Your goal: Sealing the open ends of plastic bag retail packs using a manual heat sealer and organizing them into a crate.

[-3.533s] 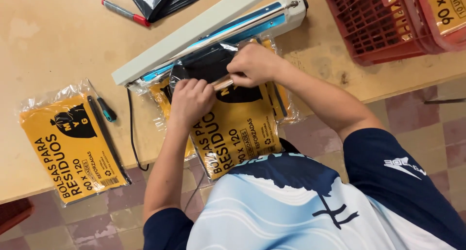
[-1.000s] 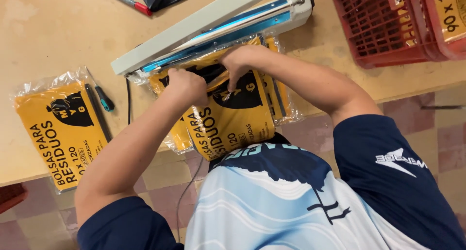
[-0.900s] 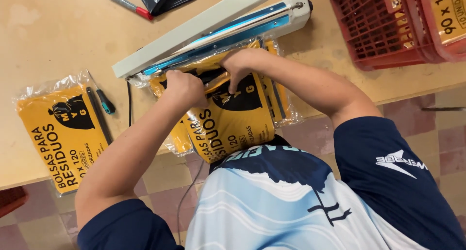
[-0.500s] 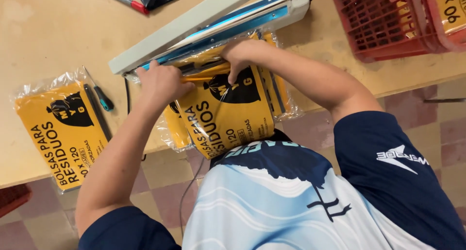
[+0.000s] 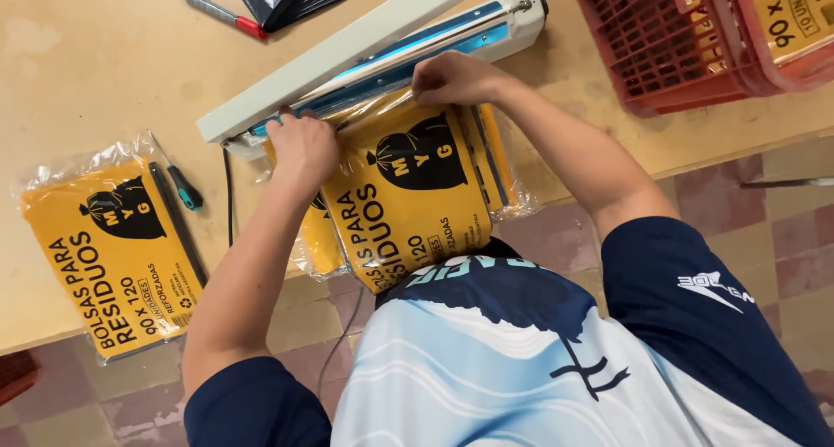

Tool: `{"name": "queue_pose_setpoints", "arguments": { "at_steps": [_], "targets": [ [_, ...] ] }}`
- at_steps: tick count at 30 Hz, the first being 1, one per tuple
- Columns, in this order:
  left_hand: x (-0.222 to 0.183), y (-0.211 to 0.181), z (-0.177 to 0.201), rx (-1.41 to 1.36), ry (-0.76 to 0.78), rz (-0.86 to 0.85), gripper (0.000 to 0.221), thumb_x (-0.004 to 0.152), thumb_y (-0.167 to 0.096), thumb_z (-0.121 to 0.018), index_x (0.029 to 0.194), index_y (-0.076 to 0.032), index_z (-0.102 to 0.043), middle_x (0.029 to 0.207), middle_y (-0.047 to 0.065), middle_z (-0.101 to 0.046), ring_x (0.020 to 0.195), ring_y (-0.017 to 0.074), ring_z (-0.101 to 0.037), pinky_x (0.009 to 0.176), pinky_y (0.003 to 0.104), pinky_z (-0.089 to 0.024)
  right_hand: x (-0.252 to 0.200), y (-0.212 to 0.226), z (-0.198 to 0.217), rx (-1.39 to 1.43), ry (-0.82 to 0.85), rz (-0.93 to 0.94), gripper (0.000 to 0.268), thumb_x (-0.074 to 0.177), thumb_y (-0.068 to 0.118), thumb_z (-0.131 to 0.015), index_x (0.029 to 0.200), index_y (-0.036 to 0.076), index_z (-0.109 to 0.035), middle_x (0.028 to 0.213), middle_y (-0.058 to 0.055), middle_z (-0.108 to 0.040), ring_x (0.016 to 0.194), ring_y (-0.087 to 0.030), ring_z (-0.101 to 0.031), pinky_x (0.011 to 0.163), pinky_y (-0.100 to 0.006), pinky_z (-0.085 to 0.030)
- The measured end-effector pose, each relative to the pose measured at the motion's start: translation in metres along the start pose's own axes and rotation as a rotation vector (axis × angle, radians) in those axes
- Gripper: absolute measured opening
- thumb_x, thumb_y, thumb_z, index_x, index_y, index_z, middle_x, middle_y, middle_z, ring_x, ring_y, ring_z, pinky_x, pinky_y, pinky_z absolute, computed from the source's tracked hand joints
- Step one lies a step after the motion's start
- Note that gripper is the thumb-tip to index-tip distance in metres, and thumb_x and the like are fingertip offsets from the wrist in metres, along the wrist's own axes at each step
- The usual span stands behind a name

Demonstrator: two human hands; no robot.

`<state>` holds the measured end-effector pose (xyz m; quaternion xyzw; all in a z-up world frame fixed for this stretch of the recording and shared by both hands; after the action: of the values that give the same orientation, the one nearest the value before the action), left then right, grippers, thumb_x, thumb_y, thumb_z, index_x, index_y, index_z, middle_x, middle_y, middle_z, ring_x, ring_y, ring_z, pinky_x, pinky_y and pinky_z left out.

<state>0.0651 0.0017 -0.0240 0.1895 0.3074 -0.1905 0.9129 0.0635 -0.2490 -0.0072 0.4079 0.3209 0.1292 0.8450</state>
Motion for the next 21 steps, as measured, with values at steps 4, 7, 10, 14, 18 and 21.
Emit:
{"name": "queue_pose_setpoints", "arguments": {
  "at_steps": [4, 7, 10, 14, 18, 21],
  "targets": [
    [-0.017, -0.003, -0.008, -0.103, -0.191, 0.005, 0.031, 0.105, -0.012, -0.049, 0.079, -0.013, -0.066, 0.078, 0.003, -0.061, 0.085, 0.0243, -0.047, 0.075, 0.038, -0.041, 0.001, -0.04, -0.012, -0.108, -0.289, 0.038, 0.003, 0.09, 0.012, -0.073, 0.09, 0.012, -0.071, 0.094, -0.004, -0.06, 0.097, -0.021, -0.049, 0.08, -0.029, -0.048],
    [-0.009, 0.0, -0.037, -0.024, -0.734, 0.019, 0.013, 0.085, -0.005, -0.066, 0.075, -0.013, -0.069, 0.073, 0.004, -0.066, 0.077, 0.0274, -0.053, 0.058, 0.037, -0.041, 0.01, -0.06, -0.012, -0.258, -0.444, 0.14, 0.016, 0.091, 0.015, -0.072, 0.078, 0.016, -0.063, 0.081, 0.003, -0.058, 0.098, -0.019, -0.045, 0.088, -0.032, -0.038],
    [-0.018, -0.004, -0.038, 0.016, -1.001, 0.074, 0.016, 0.078, 0.0, -0.066, 0.071, -0.013, -0.059, 0.069, 0.002, -0.062, 0.073, 0.0216, -0.048, 0.052, 0.029, -0.036, 0.007, -0.048, -0.002, -0.419, -0.637, 0.066, 0.022, 0.093, 0.015, -0.076, 0.075, 0.014, -0.063, 0.085, -0.001, -0.06, 0.094, -0.02, -0.053, 0.092, -0.03, -0.047],
    [-0.006, -0.007, -0.046, -0.037, -1.032, 0.136, 0.008, 0.082, -0.006, -0.066, 0.079, -0.013, -0.063, 0.073, 0.003, -0.063, 0.078, 0.0256, -0.052, 0.054, 0.033, -0.041, -0.012, -0.042, 0.006, -0.122, -0.901, -0.163, 0.02, 0.09, -0.005, -0.058, 0.08, 0.009, -0.049, 0.091, -0.006, -0.053, 0.069, -0.012, -0.05, 0.061, -0.019, -0.049],
    [0.011, -0.005, -0.054, -0.149, -0.94, 0.166, 0.008, 0.083, -0.005, -0.065, 0.083, -0.013, -0.063, 0.066, 0.005, -0.068, 0.073, 0.0287, -0.06, 0.053, 0.037, -0.043, -0.022, -0.019, -0.011, 0.115, -0.564, -0.492, 0.028, 0.097, 0.031, -0.065, 0.115, 0.009, -0.06, 0.101, -0.005, -0.069, 0.087, -0.014, -0.066, 0.071, -0.019, -0.057],
    [0.019, -0.003, -0.058, -0.246, -0.965, 0.171, 0.011, 0.083, -0.006, -0.066, 0.078, -0.012, -0.058, 0.059, 0.004, -0.064, 0.07, 0.028, -0.059, 0.052, 0.039, -0.04, -0.01, -0.033, -0.014, 0.17, -0.57, -0.503, 0.016, 0.093, 0.029, -0.069, 0.102, 0.016, -0.065, 0.092, 0.0, -0.069, 0.082, -0.011, -0.062, 0.072, -0.019, -0.053]
  ]
}}
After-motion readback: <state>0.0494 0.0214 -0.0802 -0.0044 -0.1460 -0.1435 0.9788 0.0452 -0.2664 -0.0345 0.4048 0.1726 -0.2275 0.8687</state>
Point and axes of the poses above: each hand's wrist, its own x-axis towards the middle knuckle, its own z-axis out of the back of the hand, y = z × x, the point moved 3 cm from there along x, towards the middle knuckle
